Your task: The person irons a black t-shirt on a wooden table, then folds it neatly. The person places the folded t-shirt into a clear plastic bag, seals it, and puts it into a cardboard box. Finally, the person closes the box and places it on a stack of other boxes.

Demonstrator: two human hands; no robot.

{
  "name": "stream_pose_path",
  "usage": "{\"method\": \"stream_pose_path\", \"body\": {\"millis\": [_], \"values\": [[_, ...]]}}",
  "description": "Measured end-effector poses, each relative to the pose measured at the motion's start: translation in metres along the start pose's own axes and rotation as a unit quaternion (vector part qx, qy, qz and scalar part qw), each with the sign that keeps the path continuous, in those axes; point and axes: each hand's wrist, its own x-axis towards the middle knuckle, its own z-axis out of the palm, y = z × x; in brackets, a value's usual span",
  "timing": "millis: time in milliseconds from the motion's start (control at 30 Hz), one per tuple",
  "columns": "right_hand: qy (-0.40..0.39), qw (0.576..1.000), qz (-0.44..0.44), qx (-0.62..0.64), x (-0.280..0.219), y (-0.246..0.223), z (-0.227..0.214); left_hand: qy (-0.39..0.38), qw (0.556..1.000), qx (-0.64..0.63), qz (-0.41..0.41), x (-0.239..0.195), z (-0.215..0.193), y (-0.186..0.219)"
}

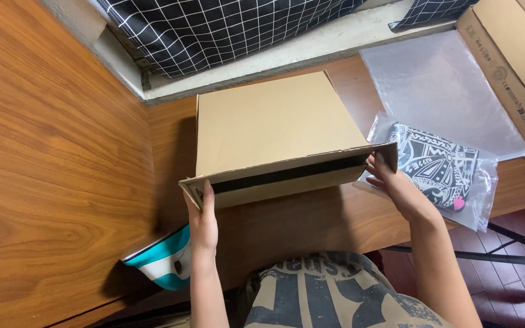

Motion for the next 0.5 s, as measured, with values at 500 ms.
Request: {"method": "stream_pose_path", "body": {"millis": [500], "values": [[0.049, 0.973, -0.222, 0.031, 0.009, 0.033, -0.023, 0.108, 0.958, -0.019, 0.263, -0.006, -0.010, -0.004]]}}
